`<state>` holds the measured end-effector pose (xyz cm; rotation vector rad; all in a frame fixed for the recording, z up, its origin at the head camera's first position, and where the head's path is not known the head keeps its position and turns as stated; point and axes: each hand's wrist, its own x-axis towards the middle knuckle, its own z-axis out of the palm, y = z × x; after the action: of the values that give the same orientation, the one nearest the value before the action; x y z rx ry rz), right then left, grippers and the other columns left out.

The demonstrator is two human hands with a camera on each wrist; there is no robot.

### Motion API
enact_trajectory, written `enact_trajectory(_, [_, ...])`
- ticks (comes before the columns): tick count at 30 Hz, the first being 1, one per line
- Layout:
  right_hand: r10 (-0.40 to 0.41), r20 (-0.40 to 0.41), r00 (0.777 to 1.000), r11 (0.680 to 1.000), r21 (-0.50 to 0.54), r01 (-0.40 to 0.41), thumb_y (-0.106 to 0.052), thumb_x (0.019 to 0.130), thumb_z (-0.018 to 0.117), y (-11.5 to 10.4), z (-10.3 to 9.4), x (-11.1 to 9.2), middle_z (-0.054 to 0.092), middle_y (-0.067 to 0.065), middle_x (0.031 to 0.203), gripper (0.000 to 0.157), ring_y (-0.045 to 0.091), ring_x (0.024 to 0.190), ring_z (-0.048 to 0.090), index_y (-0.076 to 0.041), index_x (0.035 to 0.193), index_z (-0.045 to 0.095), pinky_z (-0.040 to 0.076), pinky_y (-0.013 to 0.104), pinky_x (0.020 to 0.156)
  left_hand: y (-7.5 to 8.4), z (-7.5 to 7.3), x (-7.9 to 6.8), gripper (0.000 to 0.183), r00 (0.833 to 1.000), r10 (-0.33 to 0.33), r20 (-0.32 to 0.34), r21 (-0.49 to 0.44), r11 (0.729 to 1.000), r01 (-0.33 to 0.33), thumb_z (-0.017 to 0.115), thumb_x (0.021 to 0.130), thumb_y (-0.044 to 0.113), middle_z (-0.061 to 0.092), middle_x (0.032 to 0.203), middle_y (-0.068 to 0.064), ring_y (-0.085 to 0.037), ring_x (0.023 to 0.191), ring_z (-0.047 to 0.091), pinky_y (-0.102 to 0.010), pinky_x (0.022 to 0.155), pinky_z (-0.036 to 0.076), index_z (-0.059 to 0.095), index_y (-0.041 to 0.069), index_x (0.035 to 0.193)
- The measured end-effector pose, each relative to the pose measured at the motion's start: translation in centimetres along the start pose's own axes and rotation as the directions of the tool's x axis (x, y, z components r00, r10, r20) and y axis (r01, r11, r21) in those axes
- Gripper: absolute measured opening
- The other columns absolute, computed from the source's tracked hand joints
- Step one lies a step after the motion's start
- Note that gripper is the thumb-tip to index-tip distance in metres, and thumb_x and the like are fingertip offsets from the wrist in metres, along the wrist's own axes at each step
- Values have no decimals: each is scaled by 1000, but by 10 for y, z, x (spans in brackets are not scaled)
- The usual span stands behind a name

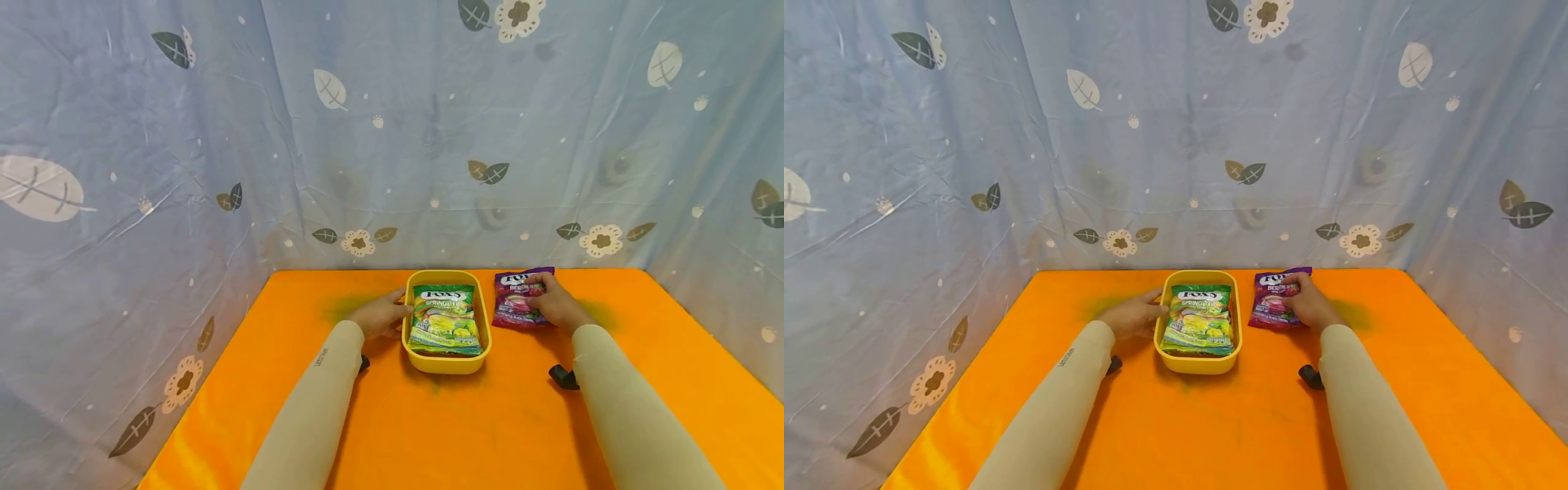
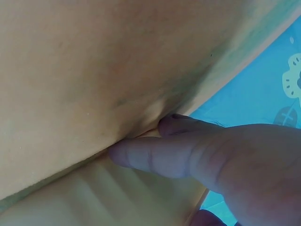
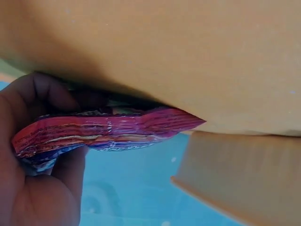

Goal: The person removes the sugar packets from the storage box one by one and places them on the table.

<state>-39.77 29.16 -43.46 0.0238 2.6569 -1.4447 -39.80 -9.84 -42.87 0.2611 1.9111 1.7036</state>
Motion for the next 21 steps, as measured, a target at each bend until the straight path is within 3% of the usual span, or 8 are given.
enact_trajectory(9, [-74,-109,991,984,-167,56,-10,95,60,1,9,7,25,29,144,75,49,119,35,-17,153,13,28,64,99,-1,2,1,63,1000,7,-10,22,1000,-7,54,99,22,52,127,-12,-29,108,57,-49,82,51,22,28,154])
enact_trajectory(11, [-101,-110,989,970,-232,74,-11,95,60,1,11,8,26,31,143,74,50,120,34,-13,153,13,27,64,100,-1,2,2,64,1000,6,-12,21,1000,-5,54,99,22,52,128,-12,-29,108,57,-49,82,51,21,28,154])
enact_trajectory(16, [-75,-163,984,919,-394,5,-19,95,61,1,16,8,29,37,129,70,52,112,36,2,147,20,29,65,98,-3,1,2,64,1000,4,-19,-5,1000,-4,53,100,21,48,134,-12,-29,110,57,-49,82,51,19,29,154])
enact_trajectory(21, [-39,-197,980,892,-449,-55,-22,94,61,-2,20,3,26,37,125,66,52,106,36,2,144,26,32,67,94,-4,3,1,63,1000,13,-25,1,1000,-13,52,100,22,48,133,-13,-29,109,57,-49,82,51,20,29,154])
